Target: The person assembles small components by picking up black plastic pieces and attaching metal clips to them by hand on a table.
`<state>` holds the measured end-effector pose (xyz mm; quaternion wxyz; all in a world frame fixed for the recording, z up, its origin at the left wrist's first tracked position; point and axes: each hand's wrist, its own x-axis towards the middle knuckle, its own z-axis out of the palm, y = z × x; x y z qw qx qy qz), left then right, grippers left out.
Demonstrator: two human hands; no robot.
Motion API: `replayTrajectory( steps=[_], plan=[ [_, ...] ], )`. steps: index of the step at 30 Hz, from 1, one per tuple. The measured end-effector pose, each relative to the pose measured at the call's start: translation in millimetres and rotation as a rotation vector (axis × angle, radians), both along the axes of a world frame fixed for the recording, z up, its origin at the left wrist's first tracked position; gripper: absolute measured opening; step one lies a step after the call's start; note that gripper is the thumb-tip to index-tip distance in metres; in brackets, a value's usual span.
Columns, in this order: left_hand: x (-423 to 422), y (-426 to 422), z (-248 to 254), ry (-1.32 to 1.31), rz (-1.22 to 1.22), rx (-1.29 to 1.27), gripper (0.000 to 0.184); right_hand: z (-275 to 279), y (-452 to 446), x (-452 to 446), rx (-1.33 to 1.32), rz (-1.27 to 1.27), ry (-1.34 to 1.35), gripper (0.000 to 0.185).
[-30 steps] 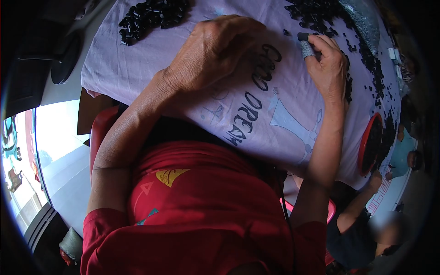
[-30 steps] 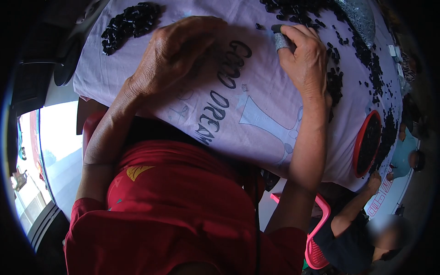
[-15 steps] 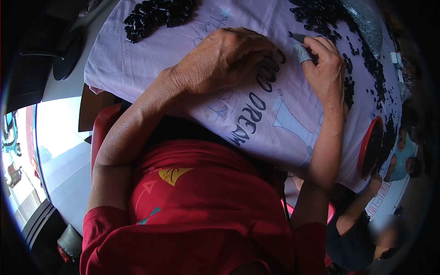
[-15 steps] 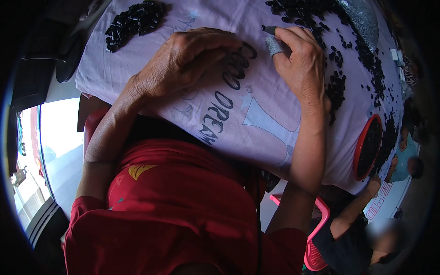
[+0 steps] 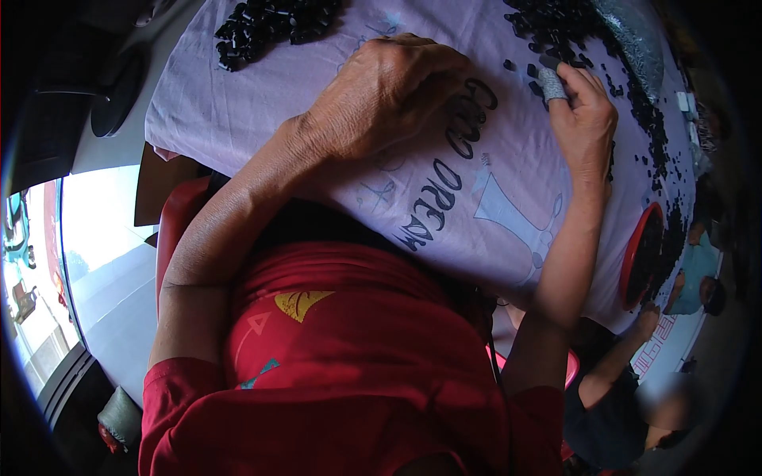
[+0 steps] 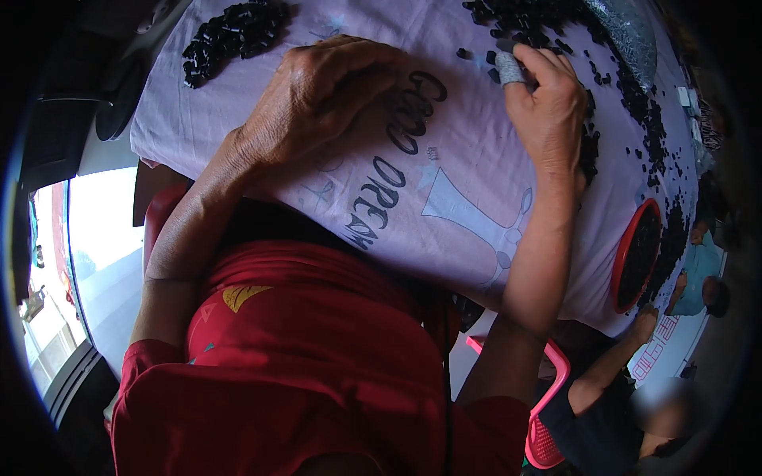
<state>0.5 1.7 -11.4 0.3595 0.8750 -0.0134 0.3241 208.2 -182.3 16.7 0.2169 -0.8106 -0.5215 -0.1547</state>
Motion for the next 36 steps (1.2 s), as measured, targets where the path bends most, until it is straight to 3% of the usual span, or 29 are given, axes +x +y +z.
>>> replayTrajectory(
  steps=[10, 22, 25, 32, 36],
  plan=[
    [0.2, 1.0, 0.6, 0.023, -0.019, 0.025, 0.020, -5.3, 6.2, -1.1, -0.055, 0.083, -0.157, 0.029],
    [-1.4, 0.2, 3.4, 0.020, -0.005, -0.025, 0.020, -8.4, 7.5, -9.9, -0.049, -0.018, 0.065, 0.032],
    [-3.2, -1.7, 6.4, -0.002, -0.002, -0.119, 0.021, -4.9, 8.6, -16.0, 0.100, 0.021, 0.341, 0.031],
    [-6.0, -1.3, 17.7, 0.080, -0.053, -0.427, 0.026, 8.7, 28.8, -56.8, 0.408, 0.417, 0.329, 0.028],
    [-3.0, -2.7, 14.7, -0.015, -0.180, -0.683, 0.029, 19.5, 40.7, -73.0, 0.332, 0.450, 0.243, 0.031]
  ],
)
